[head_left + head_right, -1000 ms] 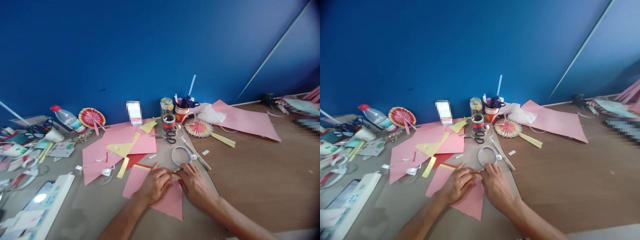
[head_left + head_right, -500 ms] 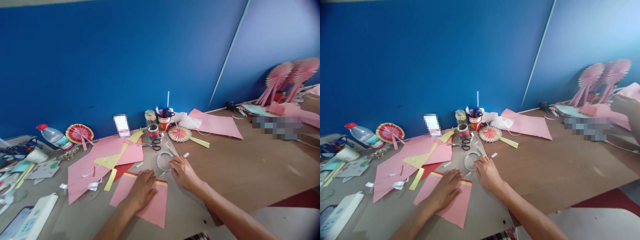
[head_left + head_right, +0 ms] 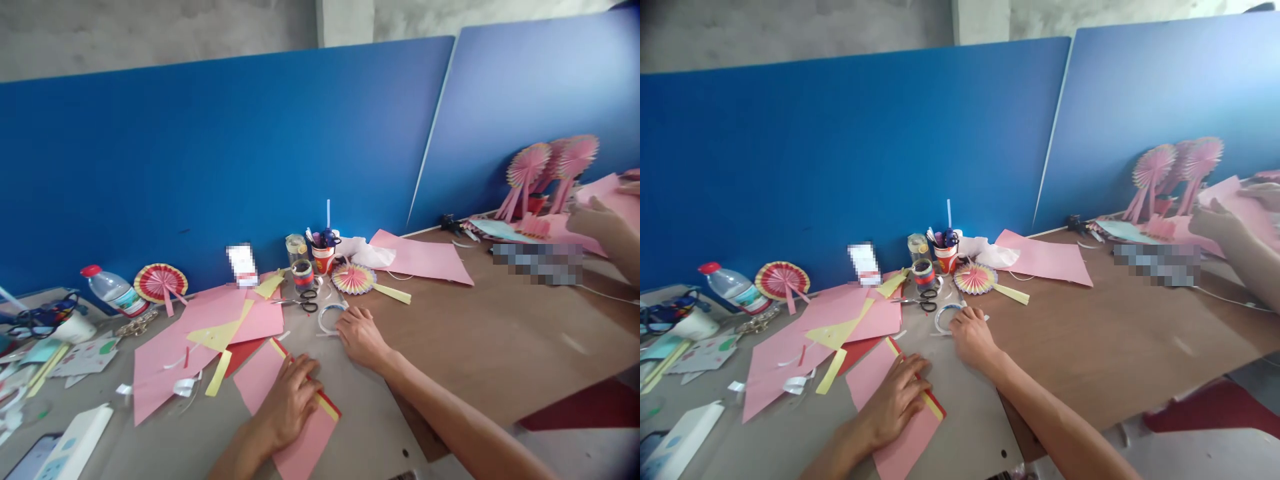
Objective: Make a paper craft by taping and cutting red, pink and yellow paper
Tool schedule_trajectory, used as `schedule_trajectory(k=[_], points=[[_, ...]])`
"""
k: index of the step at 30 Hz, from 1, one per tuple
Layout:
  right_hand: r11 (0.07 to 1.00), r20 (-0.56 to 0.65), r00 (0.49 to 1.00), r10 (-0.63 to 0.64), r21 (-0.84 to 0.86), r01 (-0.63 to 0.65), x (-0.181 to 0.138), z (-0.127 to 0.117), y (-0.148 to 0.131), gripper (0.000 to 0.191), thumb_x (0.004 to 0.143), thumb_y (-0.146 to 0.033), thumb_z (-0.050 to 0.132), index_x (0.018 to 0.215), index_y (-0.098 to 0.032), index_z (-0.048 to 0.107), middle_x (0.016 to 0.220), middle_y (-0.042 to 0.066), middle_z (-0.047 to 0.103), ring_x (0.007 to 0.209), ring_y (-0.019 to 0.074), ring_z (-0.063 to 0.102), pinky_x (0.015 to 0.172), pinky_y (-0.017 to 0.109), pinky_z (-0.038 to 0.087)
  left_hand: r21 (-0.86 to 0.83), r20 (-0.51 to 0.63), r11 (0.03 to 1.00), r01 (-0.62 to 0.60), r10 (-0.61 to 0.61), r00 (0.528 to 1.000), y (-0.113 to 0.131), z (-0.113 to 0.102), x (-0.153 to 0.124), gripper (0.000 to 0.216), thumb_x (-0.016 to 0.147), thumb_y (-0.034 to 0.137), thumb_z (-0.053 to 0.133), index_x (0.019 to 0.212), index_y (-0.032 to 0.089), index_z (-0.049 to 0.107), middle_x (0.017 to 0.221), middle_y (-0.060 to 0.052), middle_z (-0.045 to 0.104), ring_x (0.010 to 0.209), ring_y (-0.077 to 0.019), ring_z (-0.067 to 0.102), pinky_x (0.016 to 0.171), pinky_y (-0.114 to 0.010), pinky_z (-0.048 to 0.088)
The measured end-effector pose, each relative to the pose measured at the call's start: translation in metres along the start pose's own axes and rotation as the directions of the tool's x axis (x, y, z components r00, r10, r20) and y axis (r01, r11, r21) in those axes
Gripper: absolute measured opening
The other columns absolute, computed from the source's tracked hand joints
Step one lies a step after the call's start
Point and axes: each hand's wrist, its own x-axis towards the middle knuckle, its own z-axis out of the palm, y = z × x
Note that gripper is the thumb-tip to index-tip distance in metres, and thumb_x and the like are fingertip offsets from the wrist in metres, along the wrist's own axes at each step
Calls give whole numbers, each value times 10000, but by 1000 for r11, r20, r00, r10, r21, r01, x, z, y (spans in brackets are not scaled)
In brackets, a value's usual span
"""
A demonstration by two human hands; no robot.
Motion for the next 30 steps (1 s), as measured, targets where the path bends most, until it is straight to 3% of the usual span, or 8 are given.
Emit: schedule_trajectory(k=[8,11,14,16,18,21,26,30], points=[[984,-84,980,179,10,-179,6,-3,14,186,830,-103,477,808,-160,652,885,107,624,965,249,461,918,434,259,-2,-32,999,-39,39,999,4,11,16,249,874,164,522,1090,225,630,1311,-92,551,1306,-289,420,1073,-534,356],[966,-94,963,252,86,-244,9,-7,10,239,839,-95,448,950,-133,656,1058,156,602,1044,283,445,953,486,227,45,-70,996,-76,79,994,7,16,21,242,881,149,504,1076,224,627,1297,-74,559,1296,-260,431,1074,-495,371],[944,-42,964,263,215,-249,12,-13,-6,303,857,-113,425,1085,-140,623,1194,153,558,1106,290,435,964,484,255,117,-100,987,-112,124,987,6,22,21,220,864,121,504,1034,200,619,1288,-74,564,1289,-255,433,1067,-485,379],[914,56,973,226,332,-231,15,-15,-18,259,864,-142,430,995,-162,652,1058,102,623,999,242,508,894,404,356,188,-159,970,-156,187,969,6,28,20,166,848,113,515,962,178,617,1263,-81,578,1282,-264,433,1065,-494,371],[859,181,969,170,455,-236,18,-15,-30,222,870,-206,448,834,-172,665,838,39,647,798,179,549,740,304,423,278,-234,939,-204,272,933,6,32,19,111,848,111,520,874,168,611,1221,-78,600,1269,-265,438,1074,-499,347],[744,348,932,100,595,-302,23,-10,-43,301,866,-332,473,656,-172,618,608,-13,577,588,123,491,551,236,390,350,-306,910,-224,337,891,9,33,20,115,871,129,516,807,163,605,1159,-67,622,1217,-251,475,1086,-485,327],[536,452,890,57,738,-409,26,3,-55,231,752,-269,581,552,-173,515,523,-49,472,517,87,373,497,227,311,308,-341,926,-216,320,884,15,33,22,144,893,178,504,822,169,629,1090,-57,640,1072,-234,547,994,-439,434],[301,494,865,88,815,-496,28,10,-57,213,731,-260,542,545,-173,490,473,-71,394,465,68,309,478,217,265,310,-395,925,-220,336,855,15,32,20,189,914,181,463,937,175,651,1132,-50,645,1190,-233,492,1052,-401,387]])
